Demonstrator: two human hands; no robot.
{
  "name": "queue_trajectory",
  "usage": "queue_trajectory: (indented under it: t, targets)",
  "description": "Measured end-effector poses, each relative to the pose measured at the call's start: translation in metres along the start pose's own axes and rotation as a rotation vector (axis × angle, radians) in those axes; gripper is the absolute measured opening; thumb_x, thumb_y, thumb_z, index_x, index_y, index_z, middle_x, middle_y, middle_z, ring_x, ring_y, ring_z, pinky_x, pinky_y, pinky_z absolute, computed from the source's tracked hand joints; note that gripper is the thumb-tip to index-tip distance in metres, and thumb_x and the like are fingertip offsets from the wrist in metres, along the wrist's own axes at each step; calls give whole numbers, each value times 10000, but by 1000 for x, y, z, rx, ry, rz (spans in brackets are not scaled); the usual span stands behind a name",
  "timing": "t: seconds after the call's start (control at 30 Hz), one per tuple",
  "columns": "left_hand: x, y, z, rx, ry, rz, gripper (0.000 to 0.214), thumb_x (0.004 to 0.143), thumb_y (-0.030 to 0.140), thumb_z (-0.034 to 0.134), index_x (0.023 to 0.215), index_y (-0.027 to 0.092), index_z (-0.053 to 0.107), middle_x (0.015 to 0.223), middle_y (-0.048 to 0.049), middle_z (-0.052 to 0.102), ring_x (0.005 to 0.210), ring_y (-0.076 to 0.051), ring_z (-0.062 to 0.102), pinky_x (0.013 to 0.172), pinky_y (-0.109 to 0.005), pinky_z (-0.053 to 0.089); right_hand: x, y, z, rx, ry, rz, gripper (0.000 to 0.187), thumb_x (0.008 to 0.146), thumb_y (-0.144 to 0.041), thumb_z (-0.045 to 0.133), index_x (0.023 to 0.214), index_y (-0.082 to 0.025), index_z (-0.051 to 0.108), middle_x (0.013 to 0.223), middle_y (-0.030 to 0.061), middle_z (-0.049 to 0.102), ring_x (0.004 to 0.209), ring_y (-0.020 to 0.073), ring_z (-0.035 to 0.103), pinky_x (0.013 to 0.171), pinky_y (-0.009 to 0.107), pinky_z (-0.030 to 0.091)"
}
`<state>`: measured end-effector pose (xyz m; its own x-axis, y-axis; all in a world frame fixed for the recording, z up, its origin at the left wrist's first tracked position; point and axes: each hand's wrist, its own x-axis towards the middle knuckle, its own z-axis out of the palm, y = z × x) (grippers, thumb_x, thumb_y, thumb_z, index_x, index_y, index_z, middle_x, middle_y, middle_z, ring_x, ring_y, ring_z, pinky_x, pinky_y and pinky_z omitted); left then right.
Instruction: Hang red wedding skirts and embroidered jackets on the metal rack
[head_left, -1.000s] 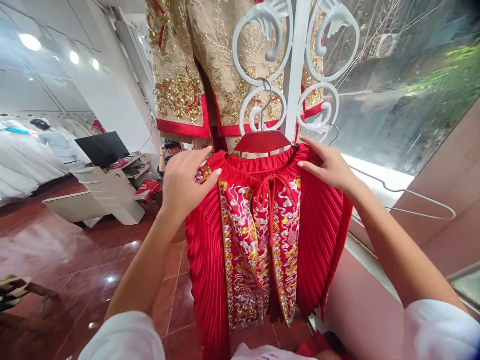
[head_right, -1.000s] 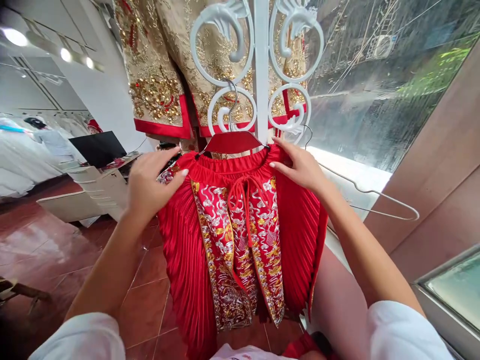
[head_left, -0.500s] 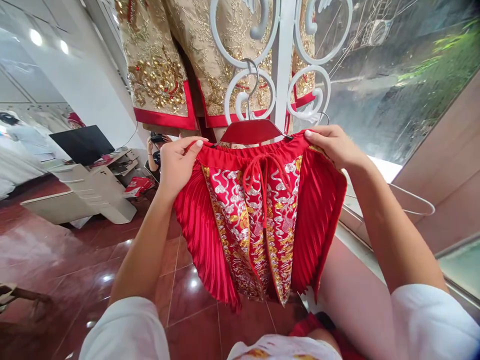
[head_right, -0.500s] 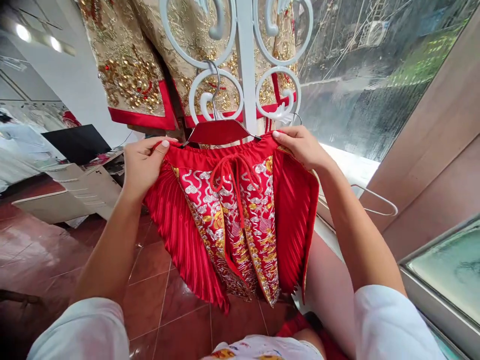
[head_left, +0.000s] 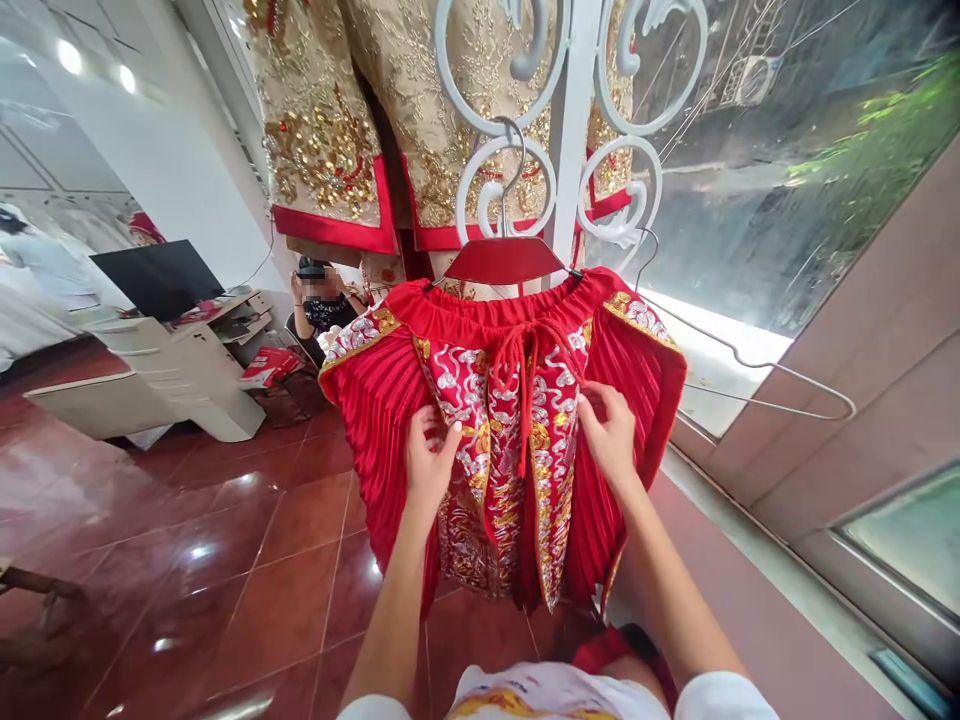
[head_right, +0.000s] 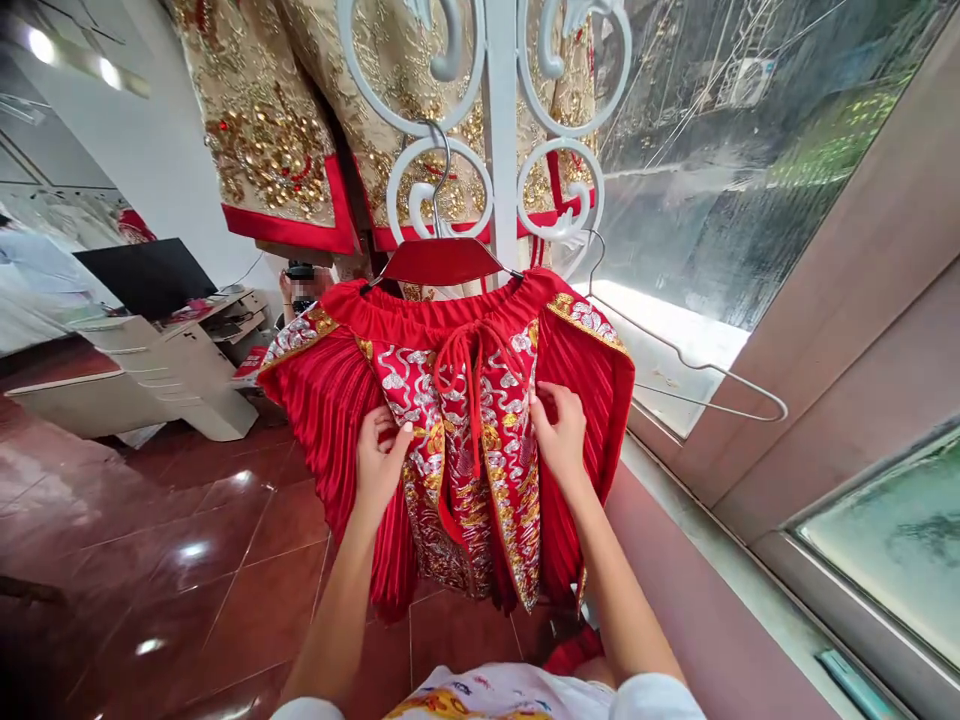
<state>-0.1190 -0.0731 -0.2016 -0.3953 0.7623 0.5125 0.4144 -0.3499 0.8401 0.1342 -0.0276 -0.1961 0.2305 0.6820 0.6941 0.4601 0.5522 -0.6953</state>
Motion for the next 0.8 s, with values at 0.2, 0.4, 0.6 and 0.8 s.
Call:
queue_trajectory:
  t: [0.2,0.4,0.6,0.8]
  targets:
    - [17,-7,-12,-297,-272,-215,605,618,502,732,1102,193,540,1113,-102,636,1031,-239,612,878,-340,497,-5,7,8,527,-306,369,356,751,-532,609,892,-209,556,945,64,665,879,212,628,803,355,513]
    - [-3,-8,-33,-252,-131,-300,420,590,469,736,859,167,620,819,-60,693,783,-224,650,727,-338,528,-26,8,-25,303,-37,346,367,660,-434,727,909,-194,607,863,57,681,745,200,630,698,326,512]
    - [3,-7,-84,209,415,-51,268,667,373,676,843,177,628,774,-23,659,718,-175,617,689,-283,505,-33,25,-63,-114,344,171,245,708,-402,690,825,-187,674,683,11,618,578,144,512,584,279,412]
    - [-28,-66,-47,-12,-156,-482,383,615,498,696,746,143,633,686,-43,673,664,-204,624,590,-277,489,-58,62,-33,314,-138,500,303,652,-465,697,625,-191,570,587,-6,555,531,131,468,509,258,377]
